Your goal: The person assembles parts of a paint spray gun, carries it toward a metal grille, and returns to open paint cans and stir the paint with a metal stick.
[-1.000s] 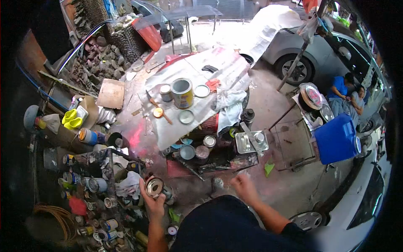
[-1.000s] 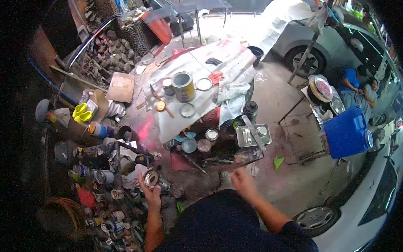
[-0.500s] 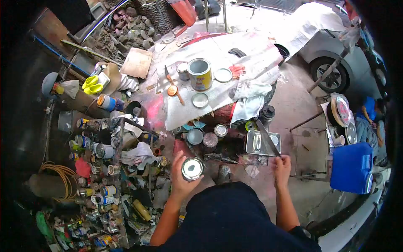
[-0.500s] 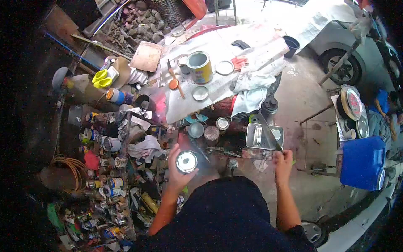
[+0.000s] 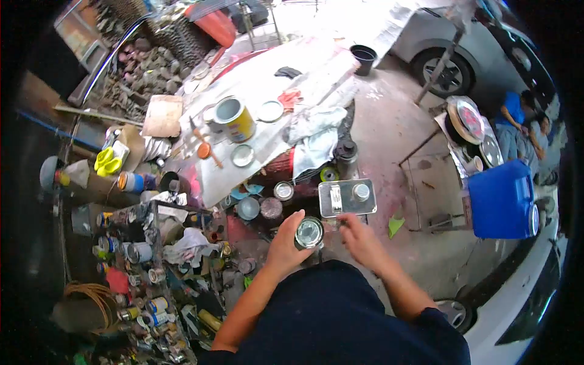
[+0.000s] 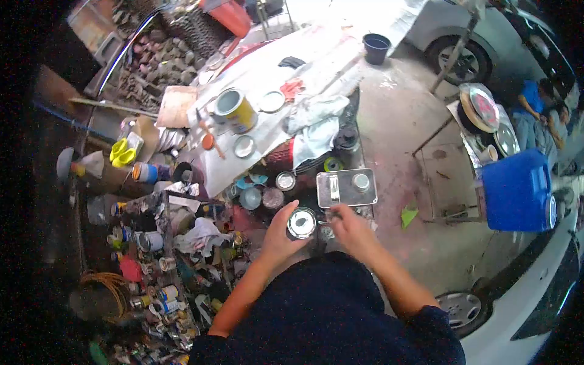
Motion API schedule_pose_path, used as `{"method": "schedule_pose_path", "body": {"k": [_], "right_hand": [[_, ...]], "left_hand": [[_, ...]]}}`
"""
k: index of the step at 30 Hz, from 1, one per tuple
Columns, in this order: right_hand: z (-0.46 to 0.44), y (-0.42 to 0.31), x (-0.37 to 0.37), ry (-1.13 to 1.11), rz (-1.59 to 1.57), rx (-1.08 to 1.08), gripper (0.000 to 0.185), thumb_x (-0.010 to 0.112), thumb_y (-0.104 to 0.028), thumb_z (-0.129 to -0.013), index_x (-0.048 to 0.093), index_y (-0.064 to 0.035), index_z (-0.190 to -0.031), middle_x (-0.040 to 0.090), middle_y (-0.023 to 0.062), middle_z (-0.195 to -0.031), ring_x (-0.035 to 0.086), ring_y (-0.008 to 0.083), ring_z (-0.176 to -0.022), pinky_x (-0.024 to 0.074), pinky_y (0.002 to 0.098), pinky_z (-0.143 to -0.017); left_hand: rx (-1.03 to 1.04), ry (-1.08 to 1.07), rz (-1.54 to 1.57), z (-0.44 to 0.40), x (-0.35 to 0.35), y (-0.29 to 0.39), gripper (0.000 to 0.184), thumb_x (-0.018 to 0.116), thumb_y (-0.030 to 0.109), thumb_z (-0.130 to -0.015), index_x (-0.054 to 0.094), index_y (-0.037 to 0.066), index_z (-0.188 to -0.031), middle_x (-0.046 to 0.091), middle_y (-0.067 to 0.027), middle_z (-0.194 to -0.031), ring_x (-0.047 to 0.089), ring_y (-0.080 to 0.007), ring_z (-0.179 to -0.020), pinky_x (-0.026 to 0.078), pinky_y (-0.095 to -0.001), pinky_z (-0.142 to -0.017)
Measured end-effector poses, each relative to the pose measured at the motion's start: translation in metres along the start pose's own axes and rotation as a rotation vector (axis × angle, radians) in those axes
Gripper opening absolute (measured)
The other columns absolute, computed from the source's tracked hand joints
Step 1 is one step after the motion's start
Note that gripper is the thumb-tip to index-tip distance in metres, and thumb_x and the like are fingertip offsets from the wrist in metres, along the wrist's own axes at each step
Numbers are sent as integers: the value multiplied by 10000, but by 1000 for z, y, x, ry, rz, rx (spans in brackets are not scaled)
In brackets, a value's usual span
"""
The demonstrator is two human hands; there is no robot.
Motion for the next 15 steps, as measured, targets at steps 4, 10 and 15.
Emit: {"method": "schedule_pose_path", "body": {"k": [4, 10, 15], "right_hand": [[7, 7, 23, -36, -23, -18, 258, 554, -187, -983, 555, -47, -1200, 676, 285, -959, 645, 492, -952, 504, 552, -795], [9, -4, 29, -45, 123, -68, 223, 575, -163, -977, 564, -34, -1159, 681, 261, -953, 655, 469, -911, 510, 532, -752], [8, -9, 37, -93, 274, -89, 204, 539, -209, -988, 557, -38, -1099, 691, 243, -898, 662, 468, -861, 510, 569, -743]], "left_hand": [[8, -52, -29, 1, 9, 8, 850, 852, 119, -702, 429, 28, -1433, 483, -198, -1468, 444, -368, -1408, 365, -421, -1173], [7, -105, -50, 11, 11, 10, 847, 835, 58, -671, 421, 44, -1411, 470, -194, -1452, 404, -409, -1420, 365, -466, -1169], [83, -101, -134, 16, 6, 18, 845, 838, 44, -648, 432, 51, -1389, 481, -190, -1418, 422, -404, -1395, 372, -470, -1161]]}}
Point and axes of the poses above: each hand's wrist, its own z-axis away from the middle knuckle, its own x-axis out of the palm, y = z × x, the point moved 6 cm from there along -z, towards the middle knuckle
